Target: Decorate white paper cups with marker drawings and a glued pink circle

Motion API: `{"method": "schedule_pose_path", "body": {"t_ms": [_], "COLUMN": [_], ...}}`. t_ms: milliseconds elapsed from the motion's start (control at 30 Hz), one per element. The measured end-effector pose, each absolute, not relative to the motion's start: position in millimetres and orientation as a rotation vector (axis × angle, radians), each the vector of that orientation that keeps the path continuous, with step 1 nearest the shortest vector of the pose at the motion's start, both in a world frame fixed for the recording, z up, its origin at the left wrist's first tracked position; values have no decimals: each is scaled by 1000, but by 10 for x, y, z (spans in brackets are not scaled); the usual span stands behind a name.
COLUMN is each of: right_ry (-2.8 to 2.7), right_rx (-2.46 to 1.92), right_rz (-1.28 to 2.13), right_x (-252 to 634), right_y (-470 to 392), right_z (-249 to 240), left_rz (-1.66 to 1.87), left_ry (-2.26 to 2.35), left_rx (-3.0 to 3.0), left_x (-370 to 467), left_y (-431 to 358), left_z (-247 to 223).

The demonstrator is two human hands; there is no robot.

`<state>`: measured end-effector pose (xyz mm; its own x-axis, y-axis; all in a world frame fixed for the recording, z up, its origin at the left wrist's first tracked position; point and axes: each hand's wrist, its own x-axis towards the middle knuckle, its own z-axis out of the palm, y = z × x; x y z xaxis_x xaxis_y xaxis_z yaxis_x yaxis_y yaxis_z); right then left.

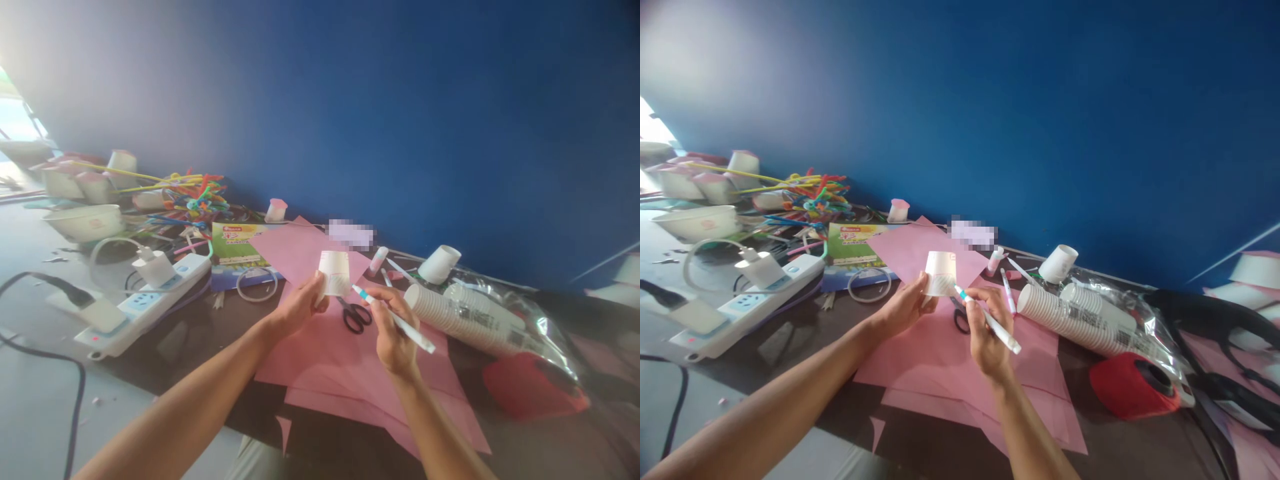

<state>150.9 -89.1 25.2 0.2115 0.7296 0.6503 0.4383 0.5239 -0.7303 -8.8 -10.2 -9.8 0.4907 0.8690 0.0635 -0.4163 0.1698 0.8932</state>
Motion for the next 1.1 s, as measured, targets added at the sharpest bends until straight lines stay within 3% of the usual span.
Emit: {"method": "schedule_pose_path", "body": {"t_ms": [600,1100], "right_ry": [-1482,-1344], "right_rx": [-1054,-1112], "right_rz": [472,418], "right_x": [1483,1547], "right_y": [-909,-846], "right_z": [239,238], "left_rz": [1021,969], "left_ry": [566,560], "left_rx": [979,991], "left_x": [-86,-79], "left_y": [-101,-120], "left_z": [-81,-16]}}
